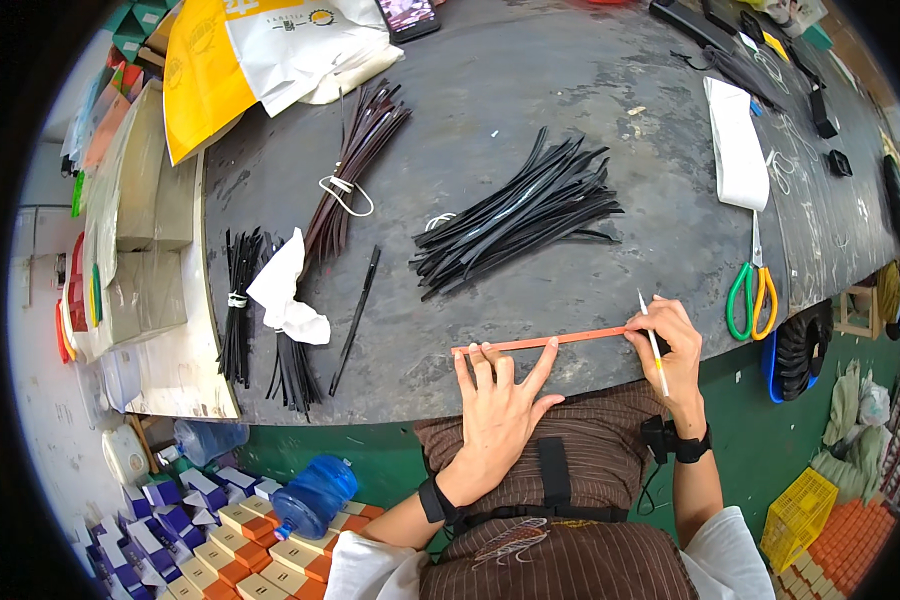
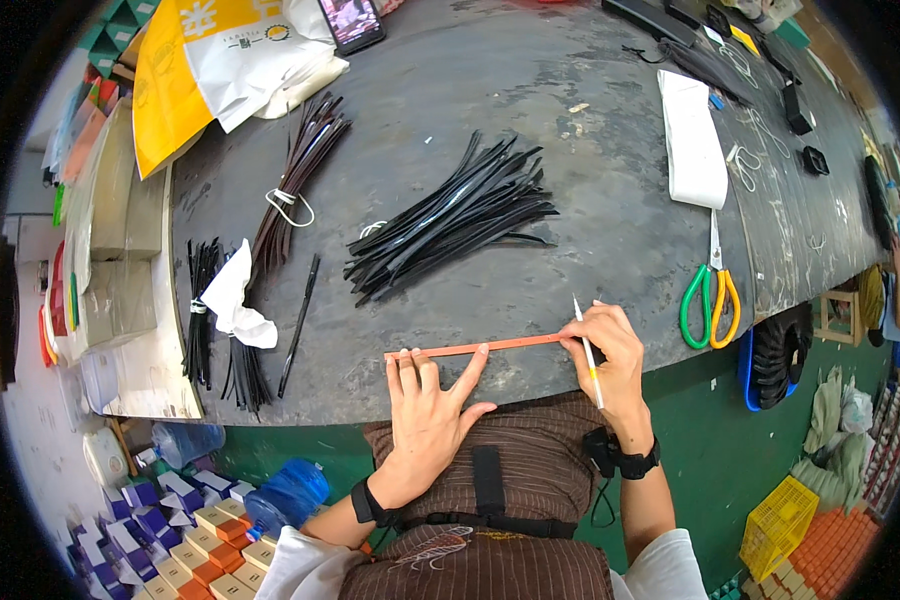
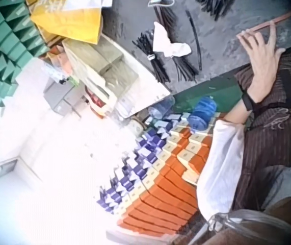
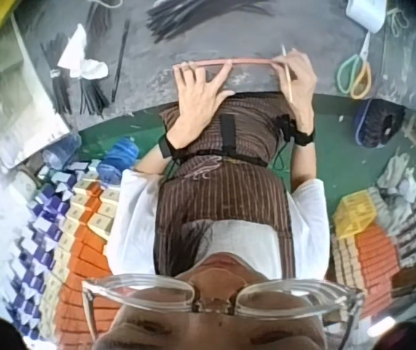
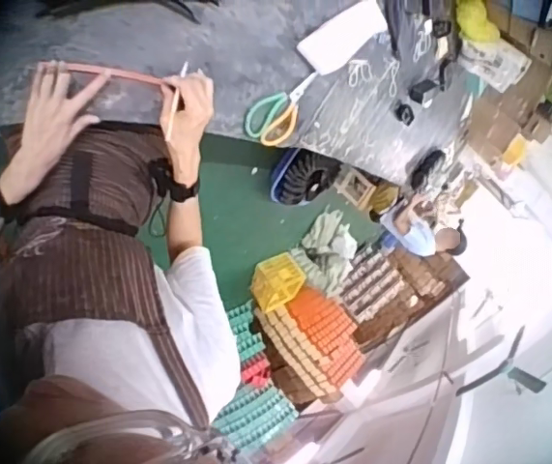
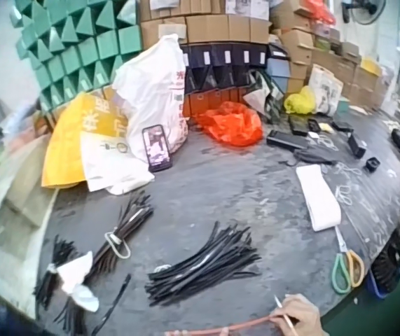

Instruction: The recorder is inspecting and sorting long black plastic or rubber components at a workbench, using a red guide and a small tool to check dimensions or quality.

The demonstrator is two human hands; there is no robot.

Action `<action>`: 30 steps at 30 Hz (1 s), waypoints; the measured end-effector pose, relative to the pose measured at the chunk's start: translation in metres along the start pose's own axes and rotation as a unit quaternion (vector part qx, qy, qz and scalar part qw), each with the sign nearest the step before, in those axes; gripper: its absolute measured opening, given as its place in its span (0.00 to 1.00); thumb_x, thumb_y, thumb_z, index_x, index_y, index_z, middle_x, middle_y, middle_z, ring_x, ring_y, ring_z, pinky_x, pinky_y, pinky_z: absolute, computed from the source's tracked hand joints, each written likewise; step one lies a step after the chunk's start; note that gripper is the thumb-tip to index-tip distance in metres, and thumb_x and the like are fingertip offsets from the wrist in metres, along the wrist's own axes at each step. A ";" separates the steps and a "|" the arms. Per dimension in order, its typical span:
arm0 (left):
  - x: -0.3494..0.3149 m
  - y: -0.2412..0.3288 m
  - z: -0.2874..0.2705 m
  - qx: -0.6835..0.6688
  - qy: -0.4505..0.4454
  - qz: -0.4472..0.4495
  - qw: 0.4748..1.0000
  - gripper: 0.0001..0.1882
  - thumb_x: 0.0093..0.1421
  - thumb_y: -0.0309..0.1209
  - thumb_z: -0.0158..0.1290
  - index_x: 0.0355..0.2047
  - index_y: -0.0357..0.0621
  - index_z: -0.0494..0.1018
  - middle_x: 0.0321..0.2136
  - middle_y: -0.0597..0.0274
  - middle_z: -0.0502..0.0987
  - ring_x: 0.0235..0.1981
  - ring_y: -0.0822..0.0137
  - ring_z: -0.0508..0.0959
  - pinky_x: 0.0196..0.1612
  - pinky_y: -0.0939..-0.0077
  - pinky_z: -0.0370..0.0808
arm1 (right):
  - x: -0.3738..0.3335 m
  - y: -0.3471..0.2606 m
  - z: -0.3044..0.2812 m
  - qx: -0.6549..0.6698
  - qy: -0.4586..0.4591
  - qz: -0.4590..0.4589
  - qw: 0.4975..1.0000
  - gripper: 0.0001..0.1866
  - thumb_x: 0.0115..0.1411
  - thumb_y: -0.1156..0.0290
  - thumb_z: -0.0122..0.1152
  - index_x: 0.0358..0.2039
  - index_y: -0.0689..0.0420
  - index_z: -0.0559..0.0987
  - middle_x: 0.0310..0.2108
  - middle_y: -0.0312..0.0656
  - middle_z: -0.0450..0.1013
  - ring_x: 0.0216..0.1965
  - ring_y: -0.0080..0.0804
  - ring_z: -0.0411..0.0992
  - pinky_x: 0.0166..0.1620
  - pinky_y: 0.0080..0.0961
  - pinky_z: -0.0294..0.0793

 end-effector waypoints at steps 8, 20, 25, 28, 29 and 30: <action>0.000 -0.001 0.002 0.000 0.005 0.007 1.000 0.42 0.60 0.59 0.53 0.73 0.71 0.56 0.50 0.28 0.69 0.56 0.31 0.68 0.65 0.29 0.57 | 0.002 -0.003 0.001 -0.005 -0.003 -0.001 1.000 0.10 0.48 0.84 0.70 0.30 0.59 0.82 0.28 0.39 0.78 0.34 0.39 0.74 0.55 0.45 0.75; 0.000 -0.002 -0.002 -0.009 0.014 0.006 1.000 0.42 0.60 0.60 0.53 0.73 0.71 0.56 0.49 0.30 0.69 0.55 0.31 0.68 0.65 0.30 0.57 | 0.017 -0.024 -0.010 0.007 -0.017 0.067 0.998 0.08 0.58 0.82 0.64 0.38 0.61 0.85 0.31 0.44 0.79 0.38 0.39 0.76 0.51 0.33 0.75; -0.002 -0.002 0.002 -0.038 0.016 -0.003 0.999 0.42 0.59 0.59 0.55 0.72 0.70 0.58 0.51 0.29 0.67 0.57 0.31 0.66 0.64 0.28 0.56 | 0.039 -0.053 0.012 0.233 -0.002 0.115 0.966 0.10 0.64 0.76 0.62 0.44 0.63 0.85 0.33 0.43 0.80 0.35 0.29 0.77 0.42 0.28 0.75; -0.005 -0.003 0.008 -0.049 0.020 -0.012 0.999 0.41 0.59 0.60 0.55 0.71 0.68 0.59 0.53 0.32 0.66 0.59 0.33 0.65 0.65 0.26 0.54 | 0.050 -0.079 0.047 0.274 -0.129 0.062 0.951 0.08 0.63 0.75 0.64 0.40 0.62 0.86 0.33 0.43 0.80 0.32 0.28 0.76 0.37 0.25 0.74; -0.005 -0.003 0.009 -0.053 0.022 -0.013 0.998 0.42 0.60 0.61 0.54 0.71 0.65 0.59 0.55 0.36 0.66 0.61 0.35 0.64 0.65 0.26 0.53 | 0.052 -0.088 0.059 0.288 -0.151 0.059 0.944 0.07 0.62 0.75 0.64 0.38 0.62 0.87 0.33 0.42 0.80 0.32 0.28 0.76 0.36 0.25 0.74; -0.006 -0.003 0.012 -0.052 0.023 -0.018 0.998 0.42 0.60 0.61 0.54 0.71 0.65 0.59 0.55 0.36 0.66 0.61 0.35 0.64 0.65 0.26 0.53 | 0.053 -0.093 0.073 0.307 -0.173 0.063 0.934 0.07 0.62 0.75 0.65 0.38 0.62 0.86 0.32 0.42 0.79 0.32 0.28 0.76 0.36 0.25 0.74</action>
Point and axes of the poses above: each hand's wrist, its own x-axis towards the middle knuckle, its own z-axis out of the palm, y = z × x, the point moved 5 cm from there along x, towards the middle knuckle
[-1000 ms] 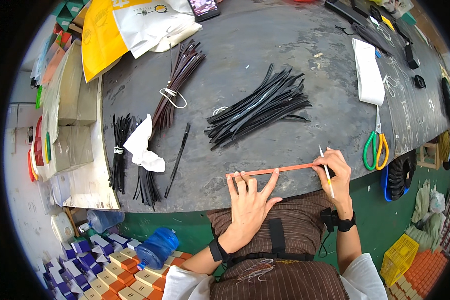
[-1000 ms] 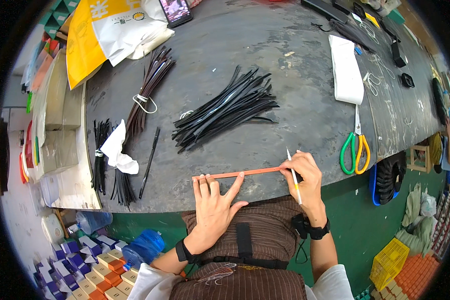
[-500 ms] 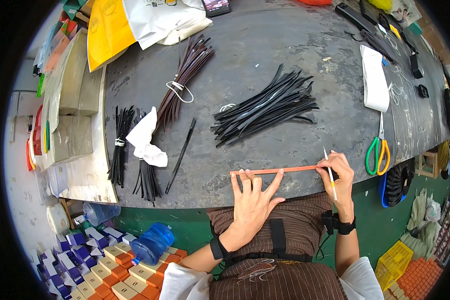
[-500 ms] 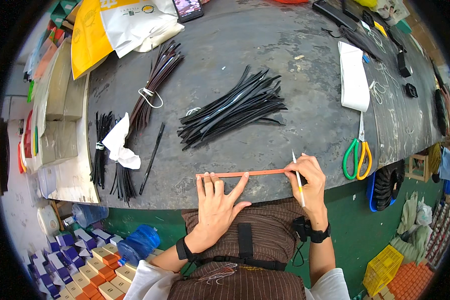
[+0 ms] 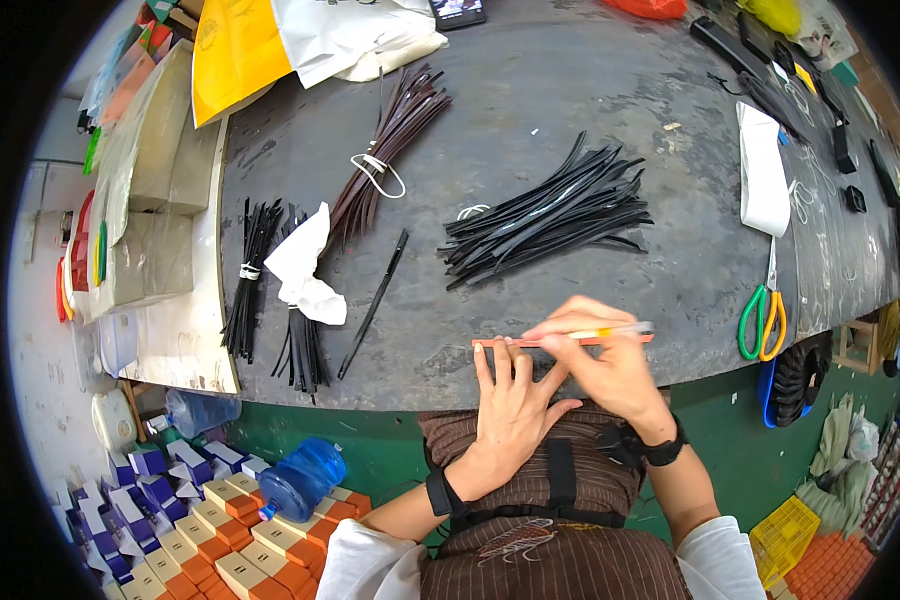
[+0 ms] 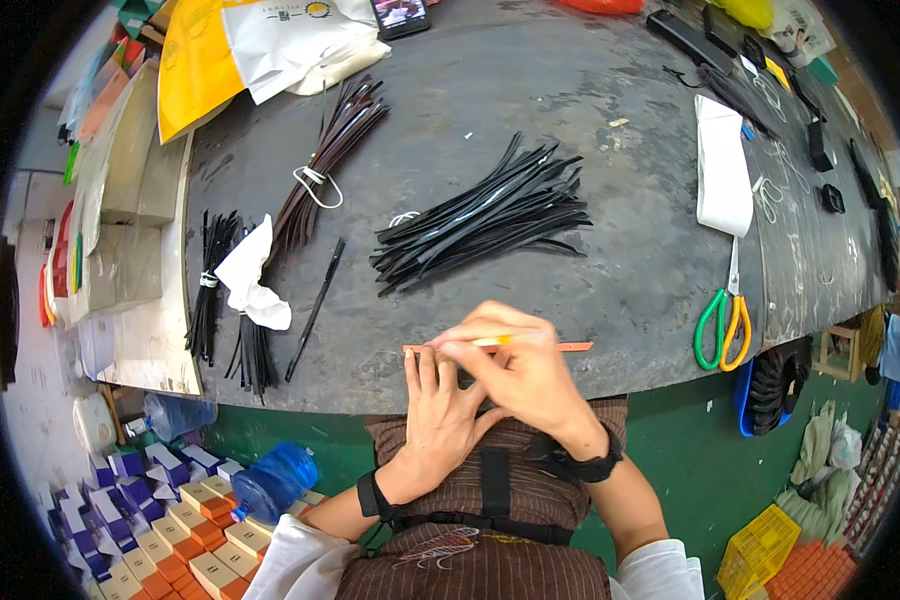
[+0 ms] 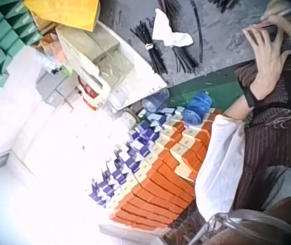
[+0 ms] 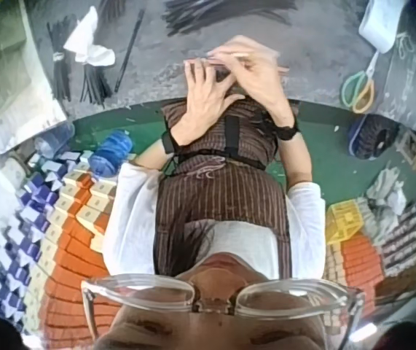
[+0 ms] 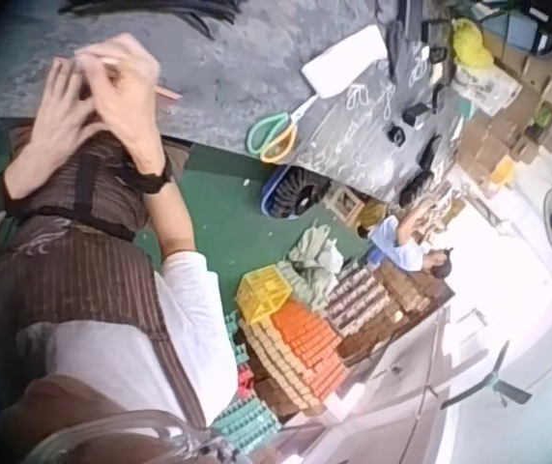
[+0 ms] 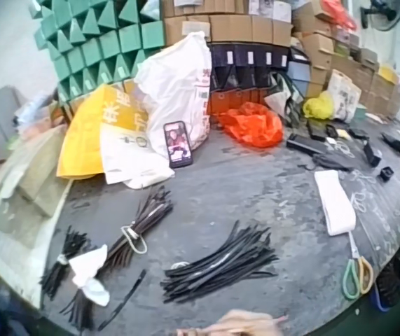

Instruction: The recorder is inspecting and sorting long black plastic or rubber components at a workbench, using a red guide and a small tool to check dimensions or quality.

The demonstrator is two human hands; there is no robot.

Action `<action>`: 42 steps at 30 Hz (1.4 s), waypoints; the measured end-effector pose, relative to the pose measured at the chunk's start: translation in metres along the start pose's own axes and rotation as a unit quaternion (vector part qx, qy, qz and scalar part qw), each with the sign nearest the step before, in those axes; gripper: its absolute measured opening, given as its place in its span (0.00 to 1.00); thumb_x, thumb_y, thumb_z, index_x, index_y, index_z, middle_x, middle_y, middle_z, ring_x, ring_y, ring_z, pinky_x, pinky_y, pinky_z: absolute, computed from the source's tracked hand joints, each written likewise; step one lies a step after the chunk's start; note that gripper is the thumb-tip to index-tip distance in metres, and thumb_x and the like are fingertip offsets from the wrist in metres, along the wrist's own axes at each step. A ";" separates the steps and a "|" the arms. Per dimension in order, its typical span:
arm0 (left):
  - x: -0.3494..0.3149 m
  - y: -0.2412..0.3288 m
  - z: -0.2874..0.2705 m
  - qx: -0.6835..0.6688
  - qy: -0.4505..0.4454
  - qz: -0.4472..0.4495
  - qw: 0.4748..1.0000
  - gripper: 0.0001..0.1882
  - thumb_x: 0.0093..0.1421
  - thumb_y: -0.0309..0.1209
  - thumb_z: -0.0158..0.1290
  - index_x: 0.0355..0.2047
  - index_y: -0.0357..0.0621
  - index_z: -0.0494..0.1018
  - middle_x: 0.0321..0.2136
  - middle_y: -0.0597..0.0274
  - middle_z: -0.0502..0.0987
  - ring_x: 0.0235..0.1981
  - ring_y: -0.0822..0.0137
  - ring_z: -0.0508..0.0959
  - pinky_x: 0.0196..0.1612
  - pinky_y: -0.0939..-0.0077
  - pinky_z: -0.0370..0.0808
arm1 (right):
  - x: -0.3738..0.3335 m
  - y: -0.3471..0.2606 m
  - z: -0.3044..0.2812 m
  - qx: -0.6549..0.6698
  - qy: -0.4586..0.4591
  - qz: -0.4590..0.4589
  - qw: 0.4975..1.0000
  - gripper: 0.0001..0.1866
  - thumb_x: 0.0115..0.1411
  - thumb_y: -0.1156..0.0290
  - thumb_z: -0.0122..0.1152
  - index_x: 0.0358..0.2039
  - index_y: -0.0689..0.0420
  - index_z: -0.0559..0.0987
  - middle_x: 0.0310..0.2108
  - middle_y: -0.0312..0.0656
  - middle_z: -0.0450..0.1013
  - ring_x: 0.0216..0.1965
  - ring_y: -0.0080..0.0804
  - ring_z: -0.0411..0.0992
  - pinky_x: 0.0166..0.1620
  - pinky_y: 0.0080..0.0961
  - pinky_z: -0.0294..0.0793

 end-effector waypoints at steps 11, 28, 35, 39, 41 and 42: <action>0.000 -0.001 0.006 -0.020 -0.033 -0.013 0.999 0.42 0.61 0.59 0.53 0.69 0.46 0.62 0.68 0.41 0.59 0.71 0.34 0.52 0.68 0.25 0.44 | 0.026 0.029 0.053 -0.157 -0.079 -0.039 0.984 0.10 0.61 0.71 0.64 0.30 0.66 0.81 0.27 0.47 0.77 0.30 0.44 0.74 0.37 0.35 0.73; 0.001 0.000 0.009 -0.029 -0.037 -0.006 0.999 0.42 0.62 0.57 0.52 0.71 0.48 0.60 0.68 0.44 0.61 0.71 0.35 0.52 0.67 0.22 0.40 | 0.026 0.029 0.058 -0.230 -0.108 -0.068 0.965 0.11 0.62 0.66 0.62 0.29 0.61 0.81 0.28 0.44 0.77 0.32 0.44 0.73 0.42 0.38 0.72; -0.001 -0.001 0.008 -0.032 -0.026 -0.011 0.999 0.43 0.60 0.59 0.54 0.70 0.48 0.61 0.68 0.41 0.59 0.71 0.34 0.52 0.66 0.21 0.42 | 0.027 0.023 0.052 -0.198 -0.065 -0.076 0.975 0.09 0.61 0.68 0.63 0.29 0.61 0.81 0.27 0.44 0.77 0.32 0.44 0.74 0.40 0.38 0.73; -0.001 0.000 0.003 -0.042 -0.015 -0.003 0.999 0.45 0.57 0.59 0.58 0.68 0.48 0.64 0.64 0.37 0.62 0.67 0.32 0.57 0.63 0.21 0.51 | 0.027 0.022 0.037 -0.167 -0.019 -0.066 0.984 0.08 0.60 0.72 0.64 0.29 0.64 0.80 0.27 0.45 0.77 0.31 0.45 0.74 0.37 0.37 0.74; 0.001 0.001 -0.002 -0.033 -0.019 0.005 0.999 0.43 0.57 0.59 0.59 0.68 0.52 0.64 0.61 0.37 0.63 0.65 0.32 0.60 0.62 0.22 0.53 | 0.026 0.016 0.029 -0.163 -0.008 -0.071 0.984 0.07 0.59 0.74 0.64 0.30 0.65 0.80 0.27 0.46 0.77 0.29 0.44 0.75 0.35 0.34 0.74; 0.001 0.001 -0.003 -0.022 -0.024 0.011 0.999 0.42 0.56 0.59 0.59 0.67 0.55 0.65 0.57 0.36 0.65 0.62 0.33 0.62 0.62 0.22 0.55 | 0.024 0.017 0.023 -0.150 0.021 -0.052 0.987 0.07 0.60 0.74 0.64 0.30 0.66 0.80 0.27 0.46 0.77 0.29 0.43 0.75 0.34 0.33 0.73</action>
Point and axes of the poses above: each hand's wrist, its own x-axis towards the middle knuckle, its own z-axis out of the palm, y = z × x, the point moved 5 cm from there along x, towards the middle knuckle
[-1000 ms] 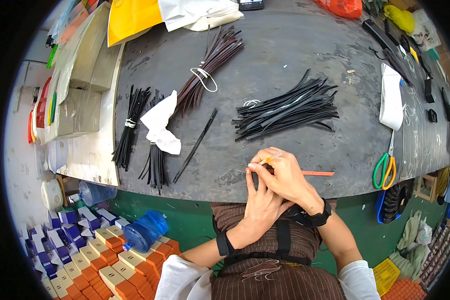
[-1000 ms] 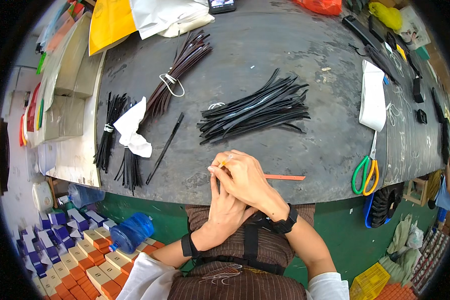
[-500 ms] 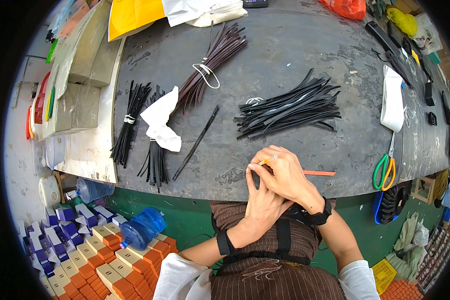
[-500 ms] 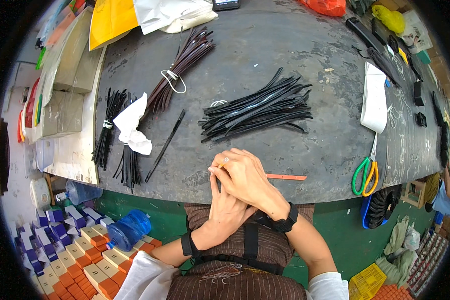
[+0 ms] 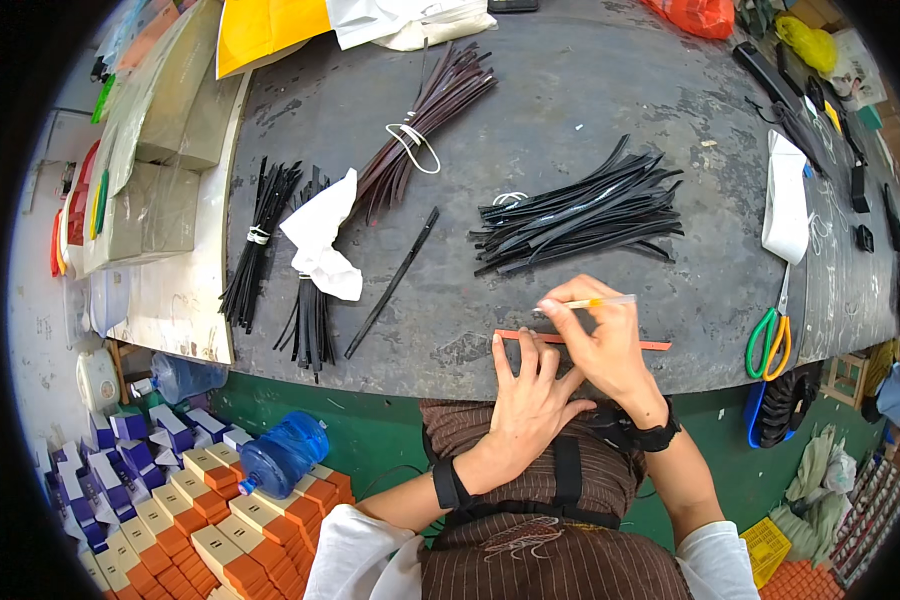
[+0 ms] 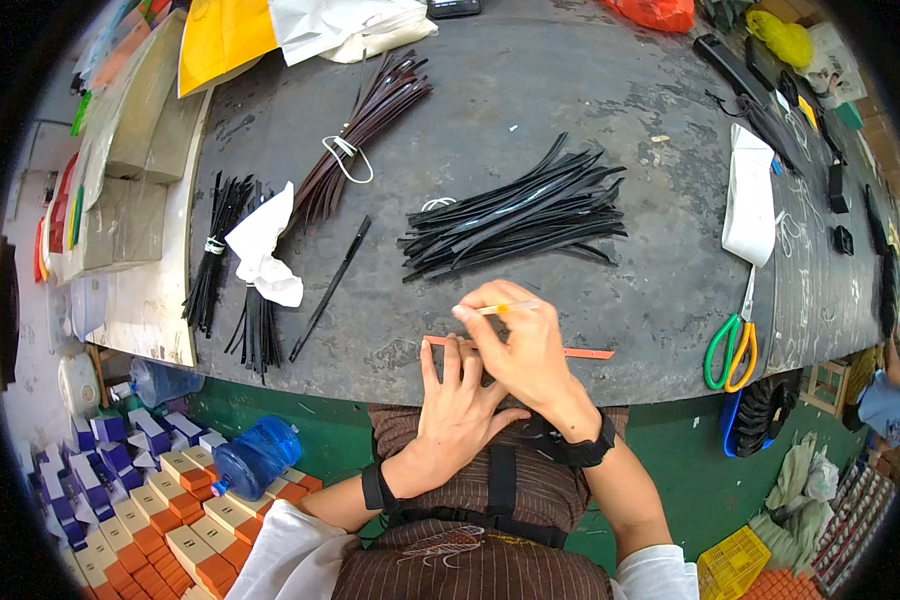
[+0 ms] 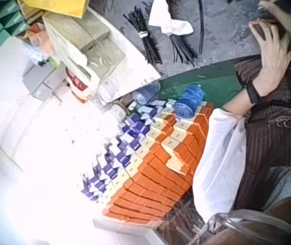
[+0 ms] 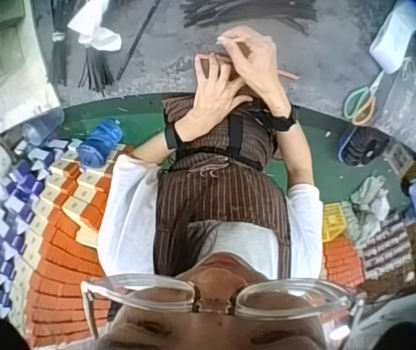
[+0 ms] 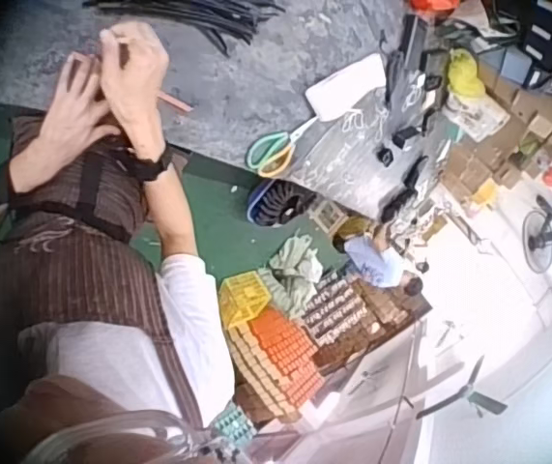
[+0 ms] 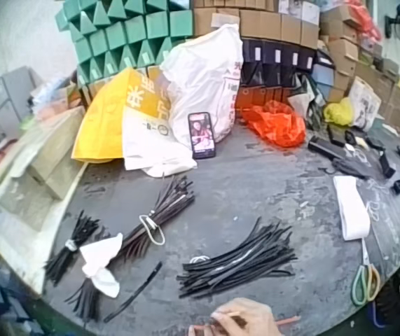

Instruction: The recorder is inspecting and sorting long black plastic or rubber components at a workbench, using a red guide and a small tool to check dimensions or quality.

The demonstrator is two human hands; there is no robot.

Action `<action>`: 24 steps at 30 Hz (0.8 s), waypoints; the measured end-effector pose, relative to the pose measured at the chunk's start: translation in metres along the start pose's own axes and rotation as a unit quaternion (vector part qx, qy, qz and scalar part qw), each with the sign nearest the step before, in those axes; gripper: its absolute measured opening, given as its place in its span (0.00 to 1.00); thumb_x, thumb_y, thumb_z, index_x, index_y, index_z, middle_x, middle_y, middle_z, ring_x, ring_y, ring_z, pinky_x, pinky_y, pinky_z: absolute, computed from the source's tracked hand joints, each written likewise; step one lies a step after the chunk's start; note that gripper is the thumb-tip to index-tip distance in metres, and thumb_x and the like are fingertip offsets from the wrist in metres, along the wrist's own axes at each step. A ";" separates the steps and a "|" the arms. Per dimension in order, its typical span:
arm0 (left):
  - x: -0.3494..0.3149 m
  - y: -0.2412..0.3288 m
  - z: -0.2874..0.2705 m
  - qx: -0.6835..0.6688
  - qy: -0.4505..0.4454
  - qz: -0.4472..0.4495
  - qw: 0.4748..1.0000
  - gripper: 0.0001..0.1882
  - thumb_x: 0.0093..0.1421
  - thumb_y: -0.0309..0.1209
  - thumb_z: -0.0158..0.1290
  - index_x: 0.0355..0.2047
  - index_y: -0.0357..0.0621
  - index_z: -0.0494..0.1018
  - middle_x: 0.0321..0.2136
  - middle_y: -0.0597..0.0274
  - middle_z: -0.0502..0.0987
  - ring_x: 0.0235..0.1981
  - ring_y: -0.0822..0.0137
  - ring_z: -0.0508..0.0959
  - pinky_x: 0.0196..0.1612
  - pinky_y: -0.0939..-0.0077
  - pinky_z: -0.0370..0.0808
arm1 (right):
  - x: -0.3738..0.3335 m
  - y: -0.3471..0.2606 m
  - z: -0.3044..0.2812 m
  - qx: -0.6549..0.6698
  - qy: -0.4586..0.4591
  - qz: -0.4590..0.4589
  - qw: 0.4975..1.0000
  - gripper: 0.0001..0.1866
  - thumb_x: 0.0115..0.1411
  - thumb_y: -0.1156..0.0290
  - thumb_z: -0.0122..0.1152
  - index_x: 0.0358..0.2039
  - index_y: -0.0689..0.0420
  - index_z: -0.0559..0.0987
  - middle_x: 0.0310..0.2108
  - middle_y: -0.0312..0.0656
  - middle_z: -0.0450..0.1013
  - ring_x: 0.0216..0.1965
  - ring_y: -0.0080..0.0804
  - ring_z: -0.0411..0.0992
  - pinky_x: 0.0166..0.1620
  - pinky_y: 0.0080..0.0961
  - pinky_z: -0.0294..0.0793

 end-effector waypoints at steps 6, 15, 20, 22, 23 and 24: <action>0.003 0.001 -0.008 0.027 0.019 0.002 0.999 0.41 0.56 0.61 0.57 0.69 0.70 0.62 0.51 0.34 0.68 0.60 0.34 0.65 0.61 0.23 0.57 | -0.029 0.016 -0.043 0.028 0.097 0.102 0.990 0.07 0.65 0.75 0.62 0.33 0.66 0.82 0.28 0.42 0.79 0.31 0.28 0.78 0.34 0.25 0.75; 0.005 0.001 -0.006 0.065 0.002 0.005 0.998 0.44 0.58 0.62 0.54 0.73 0.71 0.56 0.50 0.31 0.69 0.58 0.33 0.67 0.63 0.26 0.56 | -0.094 0.045 -0.079 -0.023 0.156 0.118 0.980 0.11 0.68 0.70 0.61 0.32 0.65 0.81 0.29 0.43 0.79 0.29 0.31 0.78 0.34 0.26 0.75; 0.004 0.003 -0.007 0.068 -0.001 0.011 0.998 0.43 0.58 0.62 0.54 0.72 0.70 0.58 0.50 0.31 0.68 0.58 0.33 0.67 0.63 0.26 0.56 | -0.092 0.039 -0.078 -0.099 0.144 0.065 0.983 0.07 0.63 0.73 0.65 0.32 0.64 0.81 0.25 0.45 0.77 0.27 0.38 0.76 0.31 0.29 0.72; 0.004 0.003 -0.006 0.070 -0.001 0.008 0.998 0.43 0.58 0.62 0.54 0.72 0.70 0.58 0.50 0.31 0.68 0.58 0.33 0.66 0.63 0.26 0.56 | -0.090 0.038 -0.077 -0.117 0.138 0.049 0.982 0.06 0.62 0.74 0.66 0.31 0.64 0.81 0.25 0.45 0.77 0.26 0.40 0.75 0.30 0.30 0.72; 0.005 0.003 -0.006 0.070 -0.001 0.011 0.997 0.43 0.58 0.62 0.54 0.72 0.70 0.58 0.50 0.31 0.68 0.58 0.33 0.66 0.63 0.26 0.56 | -0.090 0.038 -0.076 -0.122 0.138 0.043 0.982 0.06 0.61 0.74 0.67 0.31 0.63 0.81 0.25 0.45 0.77 0.25 0.40 0.74 0.30 0.30 0.72; 0.005 0.003 -0.007 0.070 0.000 0.010 0.998 0.42 0.58 0.61 0.54 0.72 0.70 0.59 0.50 0.31 0.68 0.58 0.32 0.66 0.63 0.26 0.56 | -0.090 0.037 -0.076 -0.127 0.138 0.037 0.982 0.05 0.60 0.75 0.67 0.30 0.63 0.81 0.26 0.45 0.77 0.25 0.41 0.74 0.29 0.31 0.72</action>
Point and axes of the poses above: each hand's wrist, its own x-axis towards the middle knuckle, its own z-axis out of the palm, y = z × x, the point moved 5 cm from there along x, towards the middle knuckle
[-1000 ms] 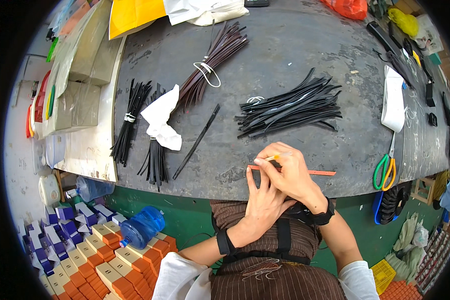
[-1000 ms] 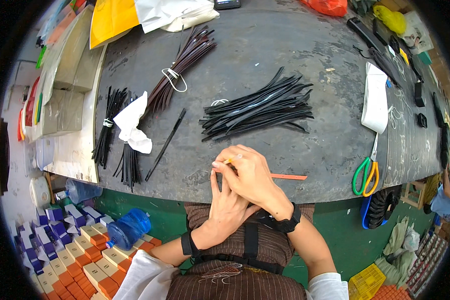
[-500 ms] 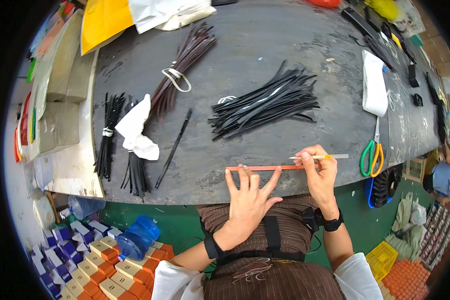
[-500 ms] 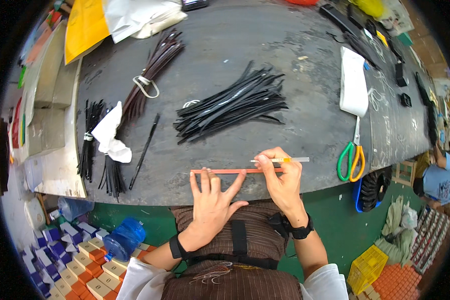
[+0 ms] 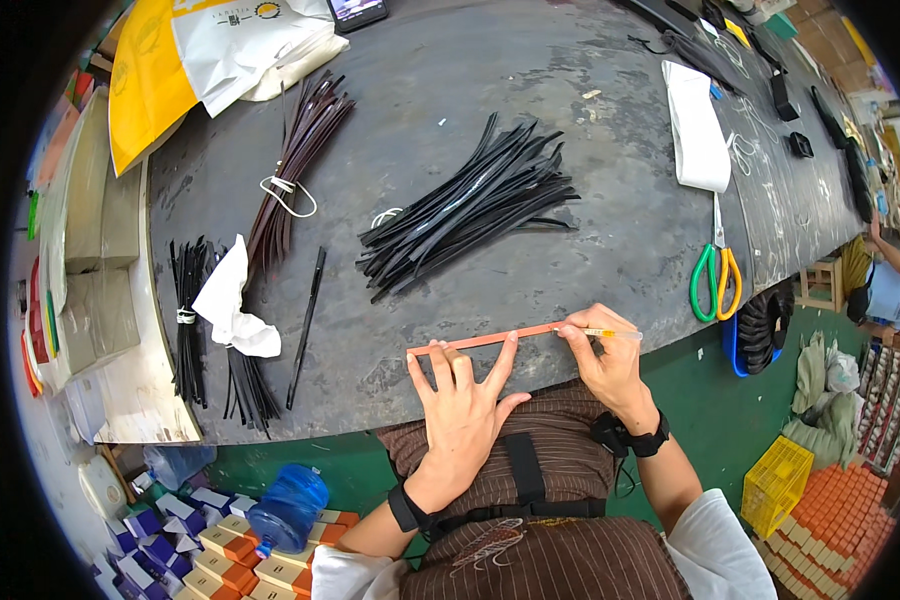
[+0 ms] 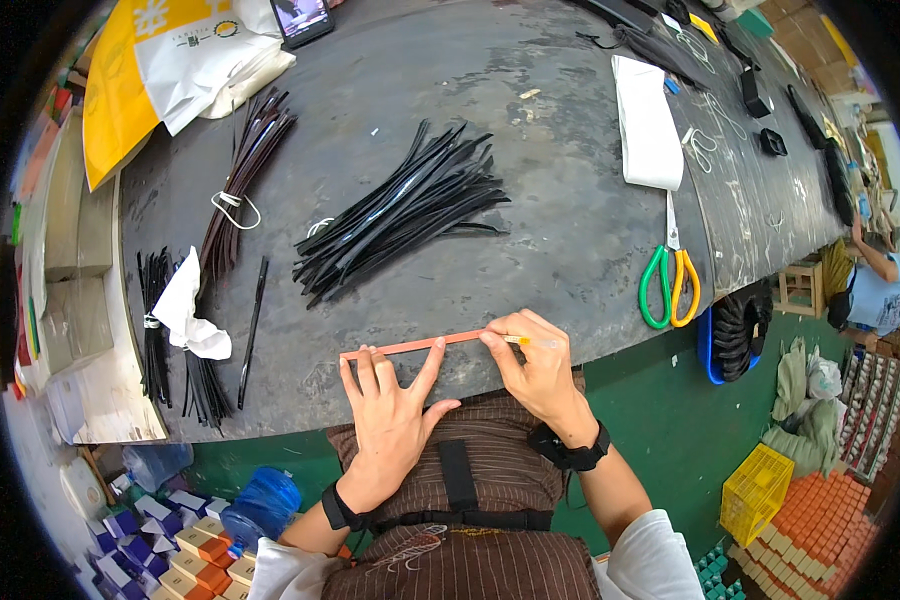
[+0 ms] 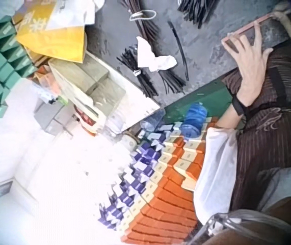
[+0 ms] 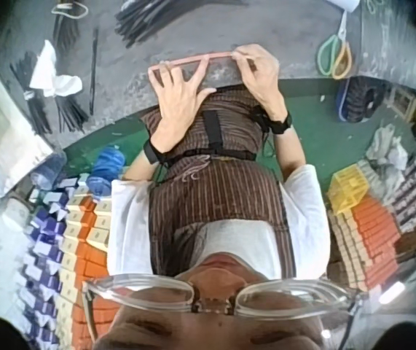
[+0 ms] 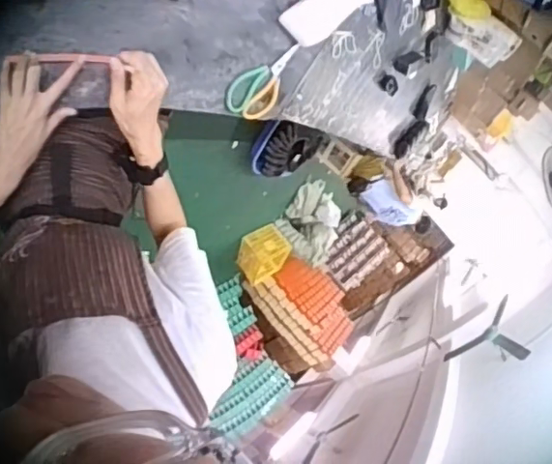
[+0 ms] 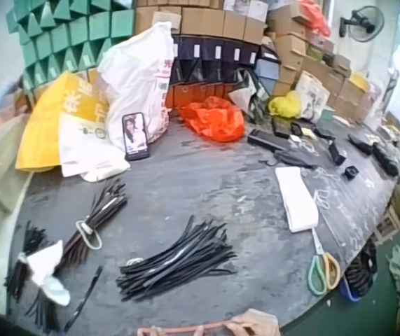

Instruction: The recorder is inspecting and sorting long black plastic or rubber components at a workbench, using a red guide and a small tool to check dimensions or quality.

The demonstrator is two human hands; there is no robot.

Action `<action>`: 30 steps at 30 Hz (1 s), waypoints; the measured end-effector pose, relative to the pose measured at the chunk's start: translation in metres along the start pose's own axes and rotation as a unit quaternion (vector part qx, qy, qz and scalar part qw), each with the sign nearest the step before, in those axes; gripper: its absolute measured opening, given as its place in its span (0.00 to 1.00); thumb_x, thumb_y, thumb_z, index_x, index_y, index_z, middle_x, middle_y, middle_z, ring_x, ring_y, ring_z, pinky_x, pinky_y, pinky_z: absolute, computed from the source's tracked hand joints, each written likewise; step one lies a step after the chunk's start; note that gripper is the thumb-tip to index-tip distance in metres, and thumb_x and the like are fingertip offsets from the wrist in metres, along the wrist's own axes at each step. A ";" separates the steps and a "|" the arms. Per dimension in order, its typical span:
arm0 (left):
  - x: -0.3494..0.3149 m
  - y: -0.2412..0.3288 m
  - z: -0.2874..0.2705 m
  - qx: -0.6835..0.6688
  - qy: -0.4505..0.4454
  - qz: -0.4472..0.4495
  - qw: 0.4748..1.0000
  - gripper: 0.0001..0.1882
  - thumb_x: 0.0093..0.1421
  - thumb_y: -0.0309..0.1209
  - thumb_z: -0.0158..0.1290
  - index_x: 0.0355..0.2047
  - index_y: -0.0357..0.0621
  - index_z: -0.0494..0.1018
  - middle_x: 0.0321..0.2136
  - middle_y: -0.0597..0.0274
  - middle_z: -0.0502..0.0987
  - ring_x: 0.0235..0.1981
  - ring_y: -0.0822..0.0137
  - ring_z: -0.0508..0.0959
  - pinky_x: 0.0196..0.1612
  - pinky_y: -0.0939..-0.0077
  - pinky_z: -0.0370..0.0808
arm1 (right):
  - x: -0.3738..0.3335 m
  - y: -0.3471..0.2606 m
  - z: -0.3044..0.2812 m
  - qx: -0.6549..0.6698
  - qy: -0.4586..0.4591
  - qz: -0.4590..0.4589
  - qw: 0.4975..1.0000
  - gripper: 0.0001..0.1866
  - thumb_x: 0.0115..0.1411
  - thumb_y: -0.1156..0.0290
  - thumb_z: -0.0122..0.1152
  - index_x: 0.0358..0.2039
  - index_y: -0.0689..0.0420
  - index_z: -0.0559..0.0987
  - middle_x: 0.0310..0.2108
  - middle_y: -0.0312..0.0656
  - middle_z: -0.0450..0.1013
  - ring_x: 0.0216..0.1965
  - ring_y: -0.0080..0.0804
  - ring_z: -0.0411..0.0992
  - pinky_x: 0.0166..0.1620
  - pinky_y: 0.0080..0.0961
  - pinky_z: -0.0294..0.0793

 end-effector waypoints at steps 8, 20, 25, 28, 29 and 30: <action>0.000 -0.001 -0.001 0.002 -0.001 0.000 1.000 0.41 0.58 0.61 0.54 0.71 0.69 0.60 0.49 0.31 0.68 0.58 0.31 0.66 0.63 0.27 0.56 | 0.002 -0.005 0.003 -0.030 0.004 -0.025 0.999 0.04 0.59 0.76 0.67 0.30 0.62 0.80 0.27 0.42 0.78 0.26 0.39 0.74 0.29 0.31 0.73; 0.001 -0.001 -0.002 -0.002 -0.001 -0.001 1.000 0.41 0.59 0.61 0.53 0.71 0.70 0.60 0.49 0.31 0.69 0.58 0.31 0.66 0.63 0.27 0.56 | -0.005 0.005 0.000 -0.002 0.001 0.010 1.000 0.05 0.62 0.75 0.65 0.30 0.62 0.80 0.26 0.43 0.77 0.25 0.38 0.75 0.29 0.29 0.72; 0.002 0.000 -0.003 -0.004 -0.003 -0.002 1.000 0.41 0.58 0.61 0.55 0.71 0.70 0.61 0.49 0.31 0.69 0.58 0.31 0.66 0.63 0.27 0.57 | -0.021 0.021 -0.010 0.050 0.059 0.059 0.995 0.07 0.65 0.73 0.63 0.30 0.62 0.80 0.25 0.44 0.77 0.25 0.35 0.76 0.30 0.26 0.73; 0.001 0.000 -0.003 0.003 -0.002 -0.002 1.000 0.42 0.58 0.61 0.55 0.71 0.70 0.60 0.49 0.31 0.69 0.58 0.31 0.66 0.63 0.27 0.56 | -0.023 0.022 -0.013 0.043 0.076 0.062 0.994 0.07 0.65 0.73 0.63 0.30 0.62 0.80 0.25 0.43 0.78 0.24 0.34 0.77 0.30 0.27 0.73; 0.001 0.000 -0.003 0.003 -0.003 0.000 1.000 0.42 0.58 0.61 0.55 0.71 0.70 0.60 0.49 0.31 0.69 0.58 0.31 0.66 0.63 0.27 0.56 | -0.022 0.020 -0.014 0.030 0.078 0.053 0.995 0.06 0.65 0.74 0.63 0.30 0.62 0.80 0.25 0.43 0.77 0.24 0.34 0.76 0.30 0.27 0.73; 0.000 0.000 -0.002 0.003 -0.003 -0.002 1.000 0.42 0.57 0.61 0.55 0.71 0.70 0.60 0.49 0.31 0.69 0.58 0.31 0.66 0.63 0.27 0.56 | -0.021 0.019 -0.014 0.017 0.081 0.043 0.996 0.06 0.64 0.75 0.63 0.30 0.62 0.80 0.24 0.44 0.77 0.23 0.35 0.76 0.29 0.27 0.73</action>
Point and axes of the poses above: each hand's wrist, its own x-axis towards the middle knuckle, its own z-axis out of the palm, y = z × x, the point moved 5 cm from there along x, towards the middle knuckle
